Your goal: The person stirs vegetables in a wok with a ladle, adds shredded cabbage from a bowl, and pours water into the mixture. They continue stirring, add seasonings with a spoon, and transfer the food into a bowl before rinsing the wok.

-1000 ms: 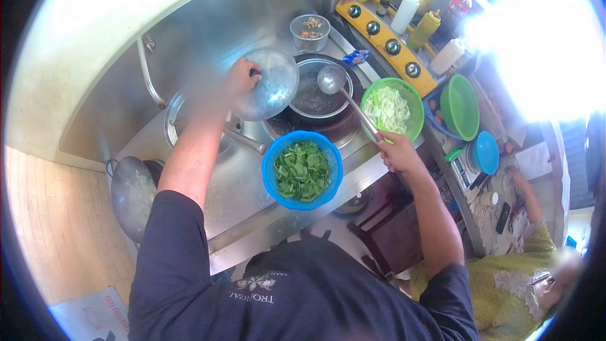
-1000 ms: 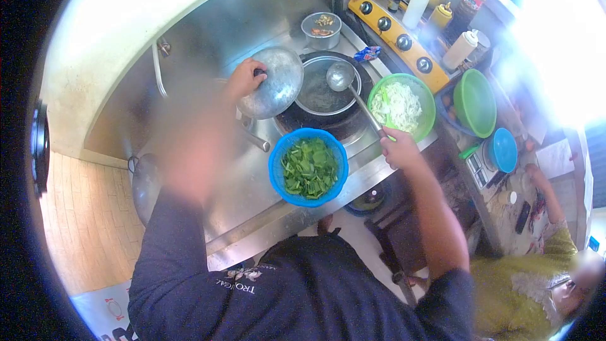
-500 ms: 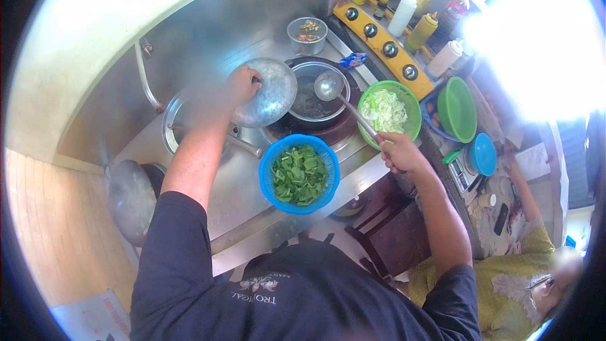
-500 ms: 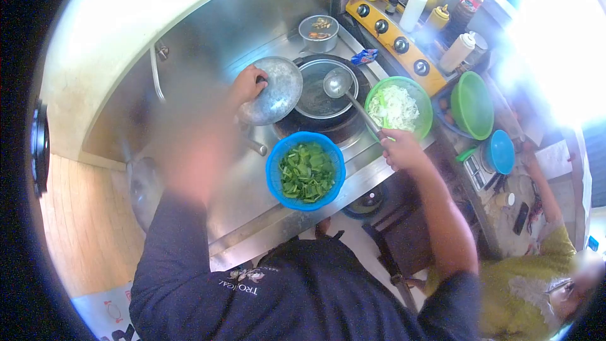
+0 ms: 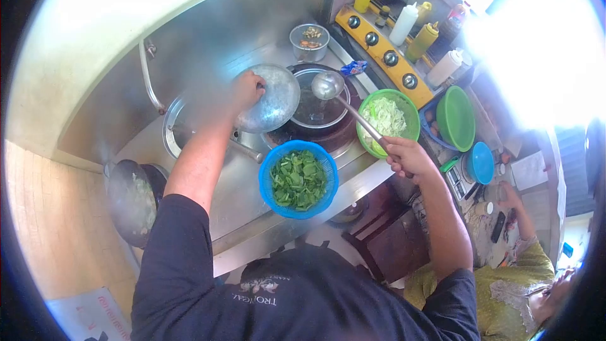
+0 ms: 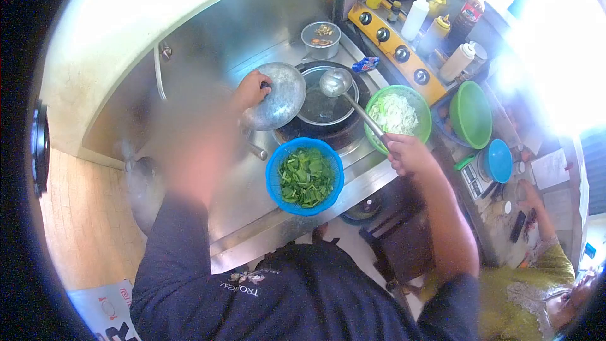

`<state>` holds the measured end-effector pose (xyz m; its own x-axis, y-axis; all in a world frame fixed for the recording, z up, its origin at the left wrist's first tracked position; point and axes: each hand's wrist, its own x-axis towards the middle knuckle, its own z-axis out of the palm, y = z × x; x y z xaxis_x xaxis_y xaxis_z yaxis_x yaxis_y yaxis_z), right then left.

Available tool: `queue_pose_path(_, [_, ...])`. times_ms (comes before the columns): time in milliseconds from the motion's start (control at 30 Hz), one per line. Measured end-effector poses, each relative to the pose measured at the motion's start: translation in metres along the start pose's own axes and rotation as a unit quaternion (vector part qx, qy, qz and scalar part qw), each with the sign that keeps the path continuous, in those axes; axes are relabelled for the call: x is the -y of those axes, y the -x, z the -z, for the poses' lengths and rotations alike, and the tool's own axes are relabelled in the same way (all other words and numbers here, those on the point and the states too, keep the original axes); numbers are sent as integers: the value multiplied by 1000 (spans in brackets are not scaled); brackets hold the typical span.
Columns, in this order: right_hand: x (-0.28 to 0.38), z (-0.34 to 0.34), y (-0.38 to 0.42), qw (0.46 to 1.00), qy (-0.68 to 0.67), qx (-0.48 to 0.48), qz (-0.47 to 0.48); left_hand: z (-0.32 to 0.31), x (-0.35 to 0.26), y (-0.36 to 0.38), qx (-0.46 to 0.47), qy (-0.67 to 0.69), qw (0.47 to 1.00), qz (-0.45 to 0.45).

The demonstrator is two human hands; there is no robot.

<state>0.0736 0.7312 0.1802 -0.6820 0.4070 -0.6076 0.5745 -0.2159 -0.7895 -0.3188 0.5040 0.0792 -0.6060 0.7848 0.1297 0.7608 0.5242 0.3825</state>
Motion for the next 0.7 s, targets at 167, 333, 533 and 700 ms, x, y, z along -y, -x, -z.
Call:
queue_pose_path(167, [28, 21, 40, 1000, -22, -19, -1, -16, -28, -10, 13, 22, 1000, 2])
queue_pose_path(333, [49, 43, 84, 999, -1, -51, 15, -72, -61, -40, 10, 34, 998, -50])
queue_pose_path(533, [69, 23, 136, 991, 63, -69, 93, -185, -89, -94, -46, 108, 993, 22])
queue_pose_path(700, [40, 23, 156, 974, 55, -141, 171, -121, -138, -34, -133, 216, 964, 85])
